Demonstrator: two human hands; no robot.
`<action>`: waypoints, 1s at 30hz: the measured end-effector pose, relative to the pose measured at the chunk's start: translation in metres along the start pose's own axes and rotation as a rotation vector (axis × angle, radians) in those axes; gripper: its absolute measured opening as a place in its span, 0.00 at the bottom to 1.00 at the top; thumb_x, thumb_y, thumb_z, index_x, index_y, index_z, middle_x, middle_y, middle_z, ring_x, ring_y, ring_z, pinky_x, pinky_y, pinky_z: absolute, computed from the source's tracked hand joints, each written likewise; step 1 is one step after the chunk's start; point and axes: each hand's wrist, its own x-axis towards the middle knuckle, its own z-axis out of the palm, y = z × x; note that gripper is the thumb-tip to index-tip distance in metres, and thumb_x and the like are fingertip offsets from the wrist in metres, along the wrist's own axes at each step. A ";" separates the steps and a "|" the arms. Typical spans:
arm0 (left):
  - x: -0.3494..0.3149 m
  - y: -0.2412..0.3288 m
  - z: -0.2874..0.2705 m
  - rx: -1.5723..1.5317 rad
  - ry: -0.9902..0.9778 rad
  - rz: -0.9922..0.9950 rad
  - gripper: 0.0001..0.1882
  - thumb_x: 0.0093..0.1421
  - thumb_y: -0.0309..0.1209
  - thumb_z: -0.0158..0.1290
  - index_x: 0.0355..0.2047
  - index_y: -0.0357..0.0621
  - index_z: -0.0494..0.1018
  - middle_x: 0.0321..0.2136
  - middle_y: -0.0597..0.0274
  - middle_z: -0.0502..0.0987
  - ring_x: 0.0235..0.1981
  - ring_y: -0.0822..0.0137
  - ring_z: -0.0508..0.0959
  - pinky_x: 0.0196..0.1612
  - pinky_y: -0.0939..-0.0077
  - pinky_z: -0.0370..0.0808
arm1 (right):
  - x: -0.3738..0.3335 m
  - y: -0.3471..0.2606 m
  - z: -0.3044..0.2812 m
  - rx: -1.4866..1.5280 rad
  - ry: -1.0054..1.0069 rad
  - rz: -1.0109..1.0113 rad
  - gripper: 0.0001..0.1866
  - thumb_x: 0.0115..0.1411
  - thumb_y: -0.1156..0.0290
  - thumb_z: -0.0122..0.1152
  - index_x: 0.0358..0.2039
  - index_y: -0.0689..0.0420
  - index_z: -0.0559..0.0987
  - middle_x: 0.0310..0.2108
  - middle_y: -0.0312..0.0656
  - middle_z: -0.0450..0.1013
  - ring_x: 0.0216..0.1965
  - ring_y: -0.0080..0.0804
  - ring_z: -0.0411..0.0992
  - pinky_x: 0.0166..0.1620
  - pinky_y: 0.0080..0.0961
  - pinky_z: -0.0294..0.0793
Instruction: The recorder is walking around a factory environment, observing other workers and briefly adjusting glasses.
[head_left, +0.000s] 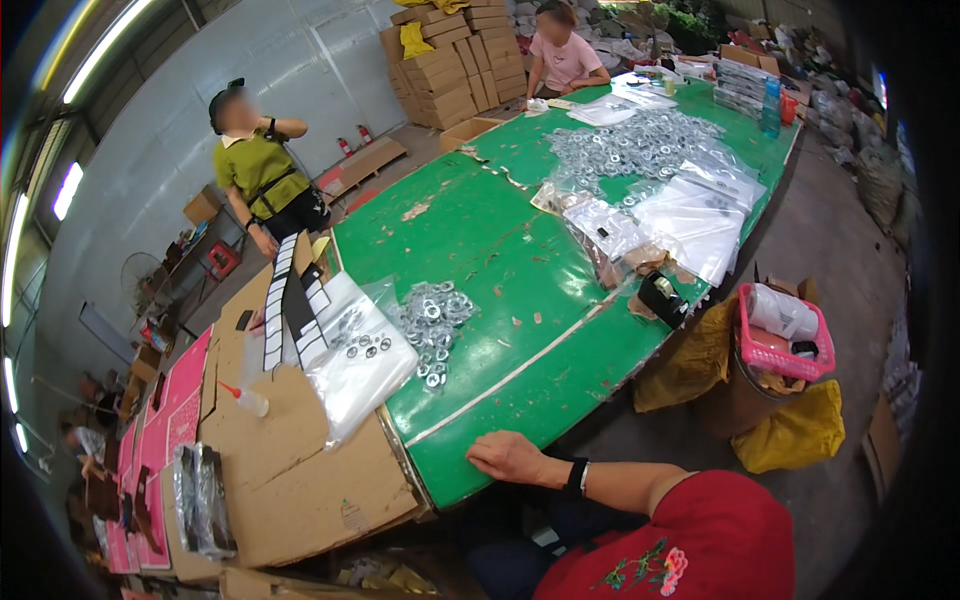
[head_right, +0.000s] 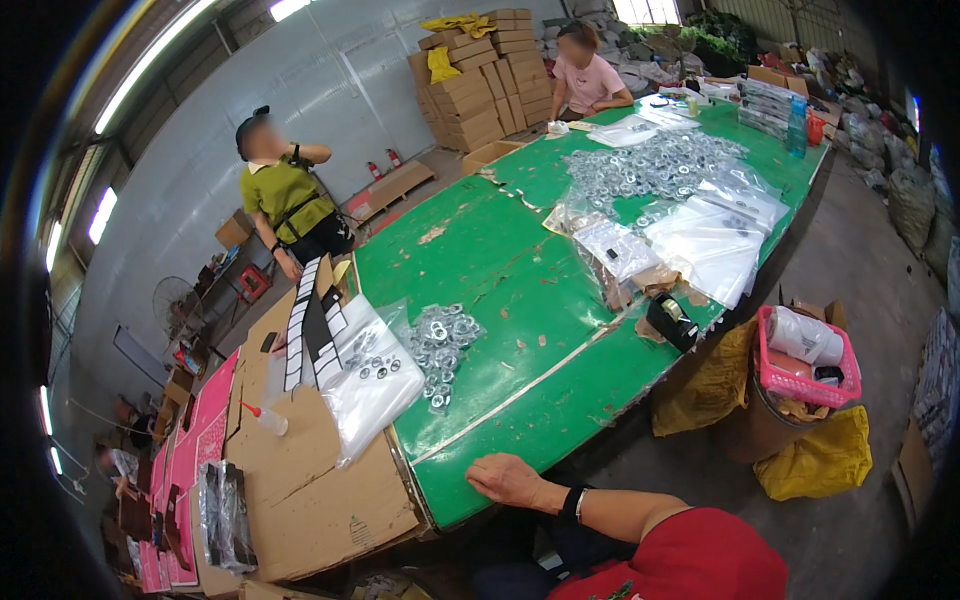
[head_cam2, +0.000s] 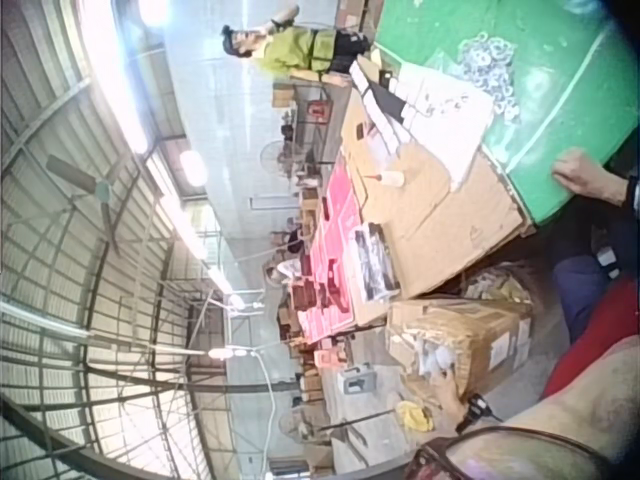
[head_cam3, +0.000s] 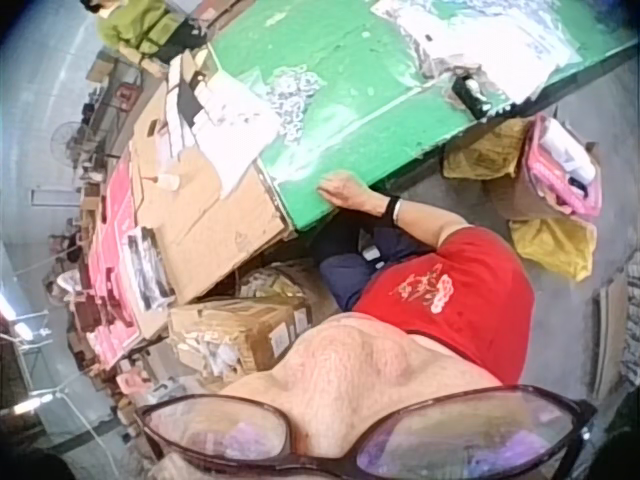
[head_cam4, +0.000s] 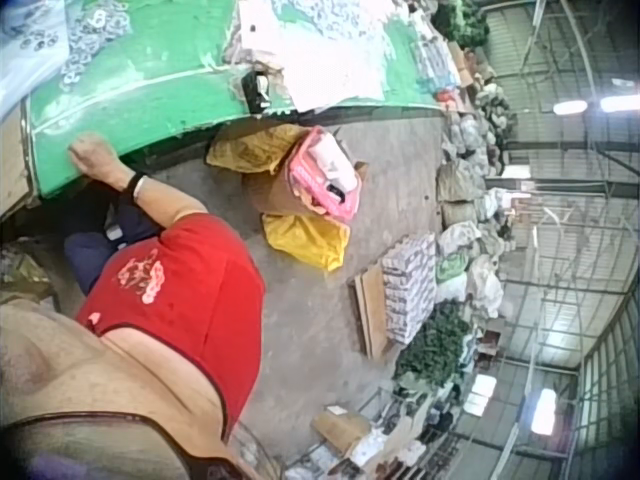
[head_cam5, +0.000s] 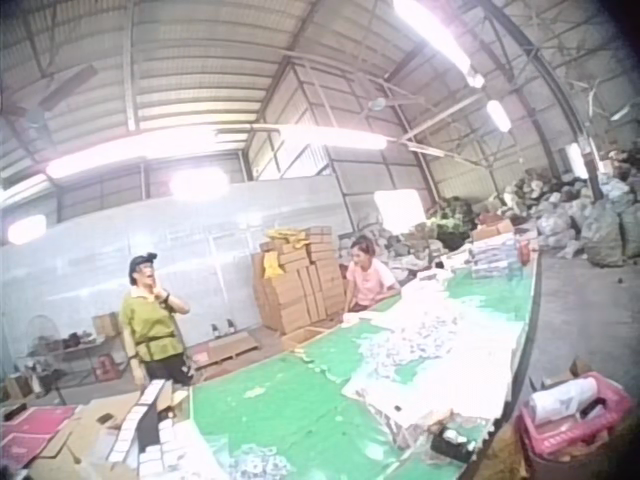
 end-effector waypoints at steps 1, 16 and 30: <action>0.001 0.000 0.000 -0.004 -0.002 0.003 0.17 0.60 0.32 0.58 0.48 0.39 0.74 0.39 0.43 0.78 0.41 0.43 0.77 0.45 0.53 0.72 | 0.000 0.000 0.000 0.000 0.000 0.002 0.05 0.64 0.67 0.60 0.35 0.54 0.76 0.29 0.42 0.72 0.34 0.43 0.75 0.38 0.38 0.74; 0.001 0.003 -0.002 0.010 0.008 0.003 0.17 0.59 0.32 0.59 0.47 0.39 0.75 0.38 0.43 0.78 0.40 0.43 0.76 0.45 0.52 0.72 | 0.000 -0.001 0.000 -0.003 0.000 0.006 0.05 0.64 0.67 0.60 0.35 0.53 0.76 0.29 0.41 0.72 0.34 0.42 0.75 0.39 0.38 0.74; -0.001 0.001 -0.007 0.024 0.010 0.010 0.17 0.58 0.32 0.59 0.46 0.39 0.75 0.37 0.43 0.77 0.40 0.42 0.76 0.44 0.51 0.71 | 0.000 -0.001 0.001 0.000 0.009 -0.001 0.05 0.65 0.67 0.60 0.36 0.53 0.76 0.29 0.42 0.72 0.34 0.43 0.75 0.39 0.39 0.74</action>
